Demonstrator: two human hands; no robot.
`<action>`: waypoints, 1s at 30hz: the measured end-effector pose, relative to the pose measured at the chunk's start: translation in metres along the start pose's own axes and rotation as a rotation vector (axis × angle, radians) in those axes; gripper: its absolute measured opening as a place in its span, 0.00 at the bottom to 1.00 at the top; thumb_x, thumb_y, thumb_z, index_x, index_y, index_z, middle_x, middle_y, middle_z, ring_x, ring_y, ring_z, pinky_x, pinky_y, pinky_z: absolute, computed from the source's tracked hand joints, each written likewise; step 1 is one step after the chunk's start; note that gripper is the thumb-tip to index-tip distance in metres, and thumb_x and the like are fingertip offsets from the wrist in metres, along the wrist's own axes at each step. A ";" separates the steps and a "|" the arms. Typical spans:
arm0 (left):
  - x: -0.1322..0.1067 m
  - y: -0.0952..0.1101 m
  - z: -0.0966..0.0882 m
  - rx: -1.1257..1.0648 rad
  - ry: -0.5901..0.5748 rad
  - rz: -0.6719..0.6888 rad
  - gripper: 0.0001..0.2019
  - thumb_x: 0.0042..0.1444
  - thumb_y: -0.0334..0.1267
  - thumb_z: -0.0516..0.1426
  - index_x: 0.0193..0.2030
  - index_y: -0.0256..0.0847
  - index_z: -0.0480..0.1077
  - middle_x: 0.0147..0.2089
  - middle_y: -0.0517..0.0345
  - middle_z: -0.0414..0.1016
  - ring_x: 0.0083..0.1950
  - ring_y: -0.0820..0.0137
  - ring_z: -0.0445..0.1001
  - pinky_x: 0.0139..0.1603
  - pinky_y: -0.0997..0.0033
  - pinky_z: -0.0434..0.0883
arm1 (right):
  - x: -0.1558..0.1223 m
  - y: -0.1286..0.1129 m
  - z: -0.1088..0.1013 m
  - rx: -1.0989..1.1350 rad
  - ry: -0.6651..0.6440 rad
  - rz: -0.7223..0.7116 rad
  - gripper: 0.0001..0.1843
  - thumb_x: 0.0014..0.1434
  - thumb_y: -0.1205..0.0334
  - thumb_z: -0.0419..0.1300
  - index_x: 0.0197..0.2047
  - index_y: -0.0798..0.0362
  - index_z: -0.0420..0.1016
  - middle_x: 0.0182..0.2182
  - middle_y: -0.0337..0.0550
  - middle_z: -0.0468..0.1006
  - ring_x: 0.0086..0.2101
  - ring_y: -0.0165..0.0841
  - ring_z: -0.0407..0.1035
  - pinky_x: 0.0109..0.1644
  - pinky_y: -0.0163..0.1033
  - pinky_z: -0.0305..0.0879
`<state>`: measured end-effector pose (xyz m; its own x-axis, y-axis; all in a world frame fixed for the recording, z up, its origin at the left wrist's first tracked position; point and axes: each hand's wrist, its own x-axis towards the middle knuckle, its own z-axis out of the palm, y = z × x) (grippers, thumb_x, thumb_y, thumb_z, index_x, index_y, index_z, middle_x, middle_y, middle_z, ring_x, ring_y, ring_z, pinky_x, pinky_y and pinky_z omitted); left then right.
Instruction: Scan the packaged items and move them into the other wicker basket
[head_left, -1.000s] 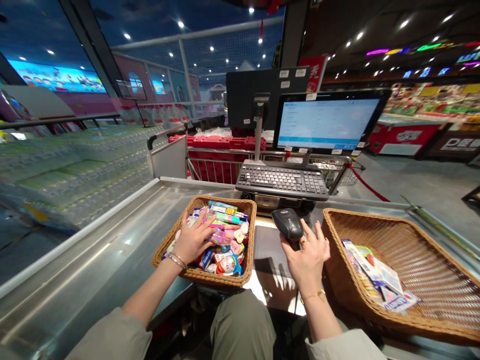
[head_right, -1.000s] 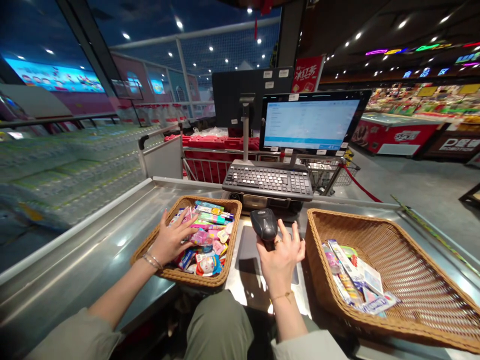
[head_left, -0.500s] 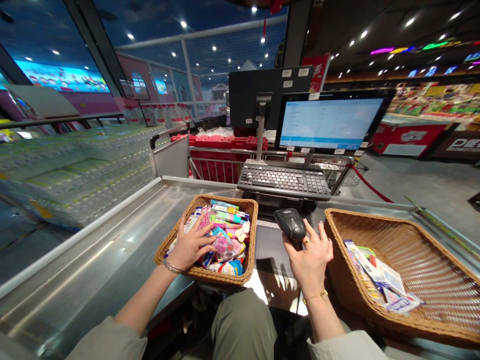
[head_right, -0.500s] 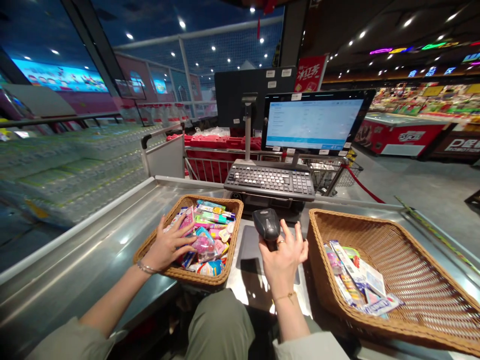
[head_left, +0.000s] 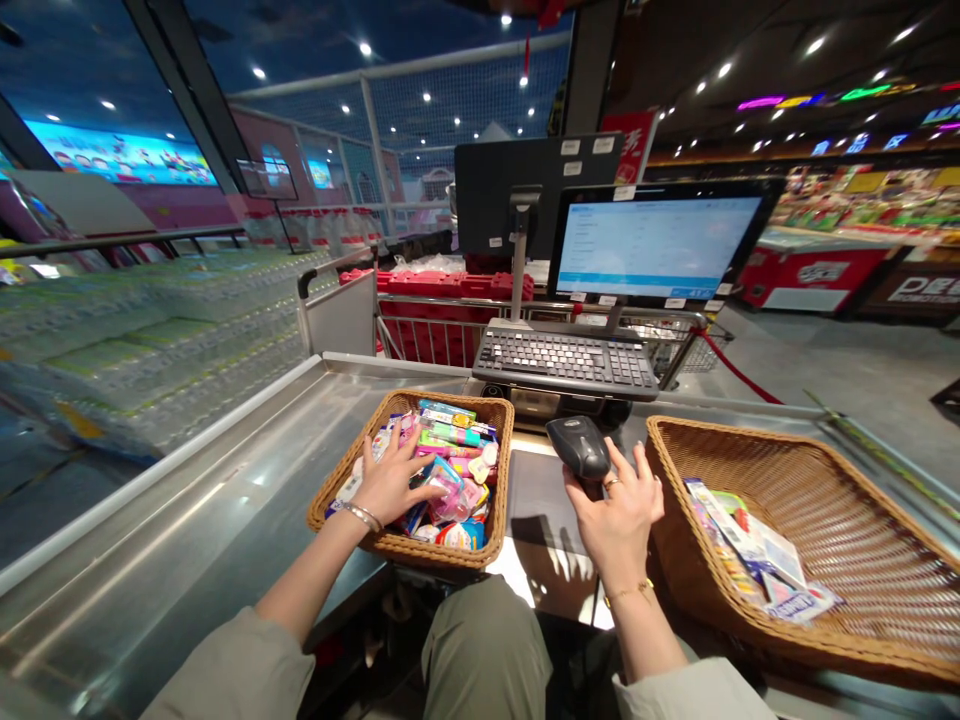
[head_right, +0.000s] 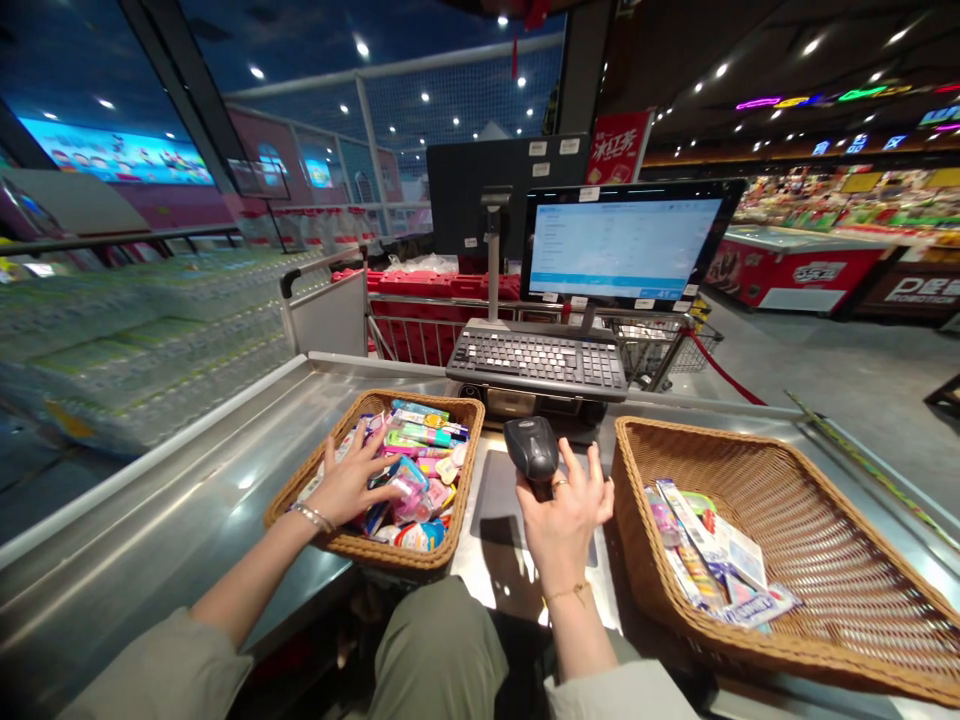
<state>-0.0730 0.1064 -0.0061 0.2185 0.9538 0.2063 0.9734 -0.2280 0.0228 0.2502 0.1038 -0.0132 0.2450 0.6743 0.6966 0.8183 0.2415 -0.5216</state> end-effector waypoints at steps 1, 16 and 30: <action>0.001 0.001 0.001 0.002 0.003 0.004 0.29 0.53 0.65 0.54 0.55 0.53 0.73 0.73 0.49 0.51 0.73 0.38 0.40 0.59 0.17 0.30 | 0.000 0.000 0.000 0.000 0.002 0.003 0.16 0.57 0.48 0.57 0.36 0.52 0.76 0.55 0.51 0.74 0.63 0.51 0.53 0.63 0.67 0.42; -0.007 0.018 -0.004 0.004 -0.027 0.058 0.25 0.50 0.59 0.61 0.54 0.55 0.73 0.70 0.50 0.58 0.74 0.41 0.42 0.59 0.19 0.25 | -0.001 0.000 -0.001 0.009 0.001 0.008 0.17 0.56 0.47 0.58 0.35 0.52 0.76 0.55 0.49 0.74 0.64 0.50 0.53 0.64 0.66 0.42; 0.006 0.054 0.000 -0.024 -0.065 0.139 0.29 0.48 0.63 0.60 0.55 0.55 0.72 0.73 0.52 0.53 0.72 0.38 0.46 0.60 0.18 0.26 | -0.002 0.001 -0.003 0.012 -0.009 0.015 0.17 0.57 0.48 0.57 0.35 0.52 0.77 0.55 0.51 0.74 0.64 0.50 0.52 0.64 0.65 0.41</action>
<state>-0.0190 0.0999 -0.0038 0.3556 0.9232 0.1456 0.9318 -0.3624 0.0222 0.2523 0.1007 -0.0135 0.2522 0.6842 0.6844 0.8084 0.2398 -0.5376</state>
